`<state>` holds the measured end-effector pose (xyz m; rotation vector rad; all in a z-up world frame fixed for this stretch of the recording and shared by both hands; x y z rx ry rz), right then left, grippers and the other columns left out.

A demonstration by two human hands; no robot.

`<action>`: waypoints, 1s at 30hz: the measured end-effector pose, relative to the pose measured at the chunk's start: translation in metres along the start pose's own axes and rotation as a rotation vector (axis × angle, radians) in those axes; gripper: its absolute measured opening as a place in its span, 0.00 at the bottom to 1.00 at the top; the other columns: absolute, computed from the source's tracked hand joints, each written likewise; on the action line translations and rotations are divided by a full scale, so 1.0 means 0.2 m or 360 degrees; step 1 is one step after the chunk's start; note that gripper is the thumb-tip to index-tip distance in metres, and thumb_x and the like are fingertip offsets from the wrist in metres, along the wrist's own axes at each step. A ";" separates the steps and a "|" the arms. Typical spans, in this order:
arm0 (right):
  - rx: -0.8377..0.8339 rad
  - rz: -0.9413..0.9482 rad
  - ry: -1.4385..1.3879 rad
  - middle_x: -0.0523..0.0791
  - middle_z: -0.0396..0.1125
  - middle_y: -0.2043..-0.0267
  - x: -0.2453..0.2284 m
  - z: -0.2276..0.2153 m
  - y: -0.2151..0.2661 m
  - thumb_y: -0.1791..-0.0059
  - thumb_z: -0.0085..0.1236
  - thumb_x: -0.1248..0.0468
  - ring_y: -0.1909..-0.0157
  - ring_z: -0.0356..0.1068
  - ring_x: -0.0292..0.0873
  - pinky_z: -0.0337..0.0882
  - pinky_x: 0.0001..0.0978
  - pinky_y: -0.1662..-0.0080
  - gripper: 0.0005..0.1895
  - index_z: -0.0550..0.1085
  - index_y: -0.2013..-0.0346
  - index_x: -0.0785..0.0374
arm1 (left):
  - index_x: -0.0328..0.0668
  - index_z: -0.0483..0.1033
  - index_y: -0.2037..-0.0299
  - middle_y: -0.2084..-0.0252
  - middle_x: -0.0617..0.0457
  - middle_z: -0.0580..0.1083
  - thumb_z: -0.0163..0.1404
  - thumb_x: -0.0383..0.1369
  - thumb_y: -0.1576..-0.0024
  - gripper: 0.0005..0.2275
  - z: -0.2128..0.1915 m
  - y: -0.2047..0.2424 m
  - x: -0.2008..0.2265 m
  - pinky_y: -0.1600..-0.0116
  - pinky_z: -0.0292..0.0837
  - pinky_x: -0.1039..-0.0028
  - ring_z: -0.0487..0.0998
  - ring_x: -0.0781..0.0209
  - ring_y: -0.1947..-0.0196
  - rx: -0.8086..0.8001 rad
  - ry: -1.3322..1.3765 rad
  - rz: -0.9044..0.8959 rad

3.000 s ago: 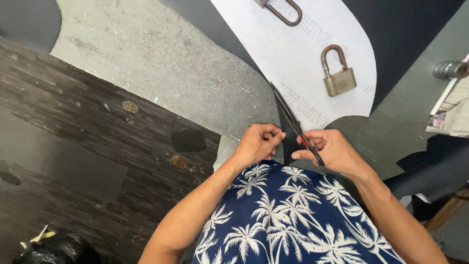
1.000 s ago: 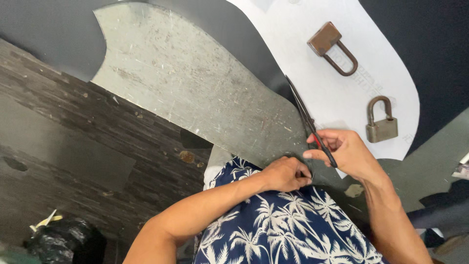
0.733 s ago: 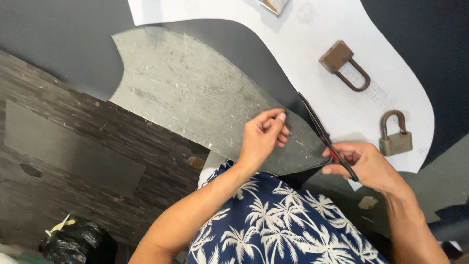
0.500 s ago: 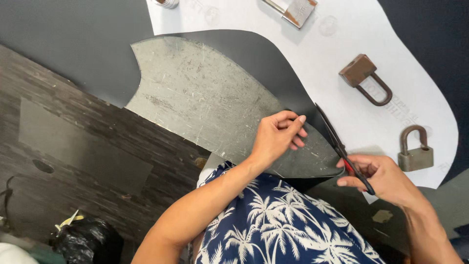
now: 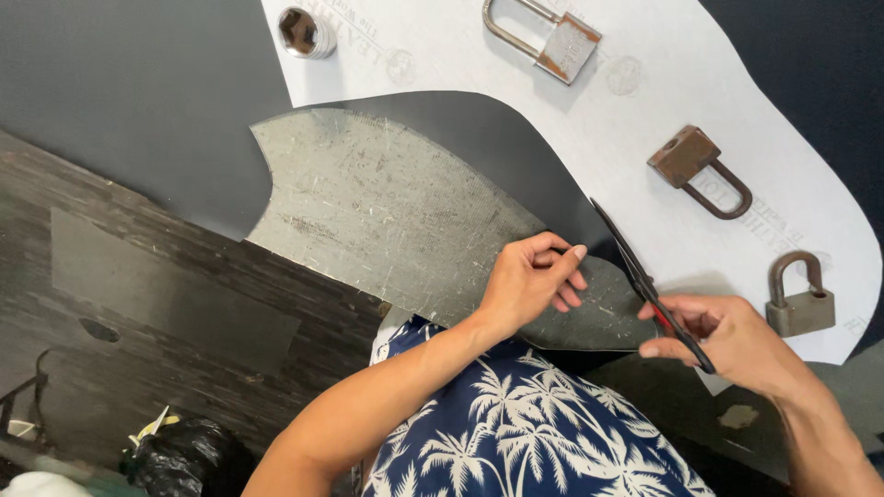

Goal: The person cuts a piece of black fabric following a paper template using shears, then arranges the two resulting pieces on the workspace and places weights on them.

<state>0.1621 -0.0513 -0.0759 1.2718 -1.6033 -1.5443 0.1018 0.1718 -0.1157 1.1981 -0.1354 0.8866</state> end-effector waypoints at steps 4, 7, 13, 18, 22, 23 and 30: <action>-0.0046 -0.0258 -0.0084 0.41 0.70 0.80 -0.11 0.00 -0.04 0.67 0.78 0.61 0.77 0.64 0.32 0.63 0.25 0.73 0.26 0.82 0.57 0.65 | 0.29 0.76 0.58 0.72 0.48 0.79 0.51 0.35 0.36 0.12 0.01 0.00 -0.01 0.74 0.75 0.76 0.79 0.64 0.77 -0.0011 0.0043 -0.0054; -0.0059 -0.0186 -0.0128 0.42 0.70 0.81 -0.12 0.01 -0.06 0.66 0.78 0.59 0.79 0.62 0.34 0.59 0.28 0.75 0.26 0.81 0.56 0.64 | 0.29 0.76 0.58 0.72 0.49 0.79 0.51 0.34 0.36 0.11 0.01 0.00 0.02 0.73 0.75 0.75 0.79 0.64 0.77 -0.0032 0.0086 -0.0040; -0.0048 -0.0099 -0.0095 0.41 0.67 0.82 -0.12 0.00 -0.07 0.66 0.78 0.60 0.80 0.59 0.35 0.55 0.30 0.75 0.25 0.83 0.56 0.63 | 0.29 0.76 0.57 0.72 0.48 0.79 0.50 0.34 0.36 0.11 0.01 0.00 0.01 0.73 0.76 0.75 0.80 0.64 0.77 -0.0049 0.0051 -0.0054; -0.0090 -0.0334 -0.0098 0.38 0.67 0.80 -0.25 -0.01 -0.11 0.68 0.77 0.60 0.78 0.63 0.31 0.62 0.26 0.74 0.27 0.82 0.56 0.63 | 0.29 0.76 0.57 0.72 0.49 0.79 0.50 0.34 0.35 0.11 0.01 0.01 0.01 0.73 0.76 0.75 0.79 0.65 0.76 -0.0067 0.0067 -0.0051; -0.0039 -0.0027 -0.0004 0.44 0.65 0.84 -0.23 -0.01 -0.12 0.66 0.78 0.58 0.83 0.58 0.39 0.51 0.32 0.76 0.27 0.83 0.56 0.63 | 0.29 0.76 0.58 0.72 0.48 0.79 0.50 0.34 0.35 0.11 0.01 0.00 0.02 0.73 0.77 0.75 0.79 0.65 0.76 -0.0066 0.0045 -0.0069; -0.0044 -0.0009 -0.0005 0.45 0.66 0.84 -0.24 -0.01 -0.12 0.67 0.78 0.58 0.83 0.59 0.39 0.52 0.32 0.76 0.27 0.83 0.56 0.63 | 0.28 0.76 0.58 0.71 0.48 0.79 0.50 0.34 0.35 0.11 0.01 0.01 0.02 0.72 0.77 0.75 0.79 0.65 0.76 -0.0072 0.0062 -0.0052; -0.0148 -0.0330 -0.0083 0.40 0.70 0.80 -0.41 -0.01 -0.15 0.67 0.77 0.58 0.79 0.64 0.32 0.60 0.26 0.75 0.27 0.82 0.56 0.65 | 0.29 0.76 0.58 0.71 0.48 0.78 0.50 0.34 0.35 0.11 0.02 0.00 0.01 0.72 0.77 0.75 0.79 0.65 0.76 -0.0096 0.0105 -0.0037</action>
Point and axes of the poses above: each hand's wrist, its own y-axis away from the middle knuckle, its own z-axis out of the palm, x = y × z, the point moved 9 cm from there along -y, towards the middle knuckle
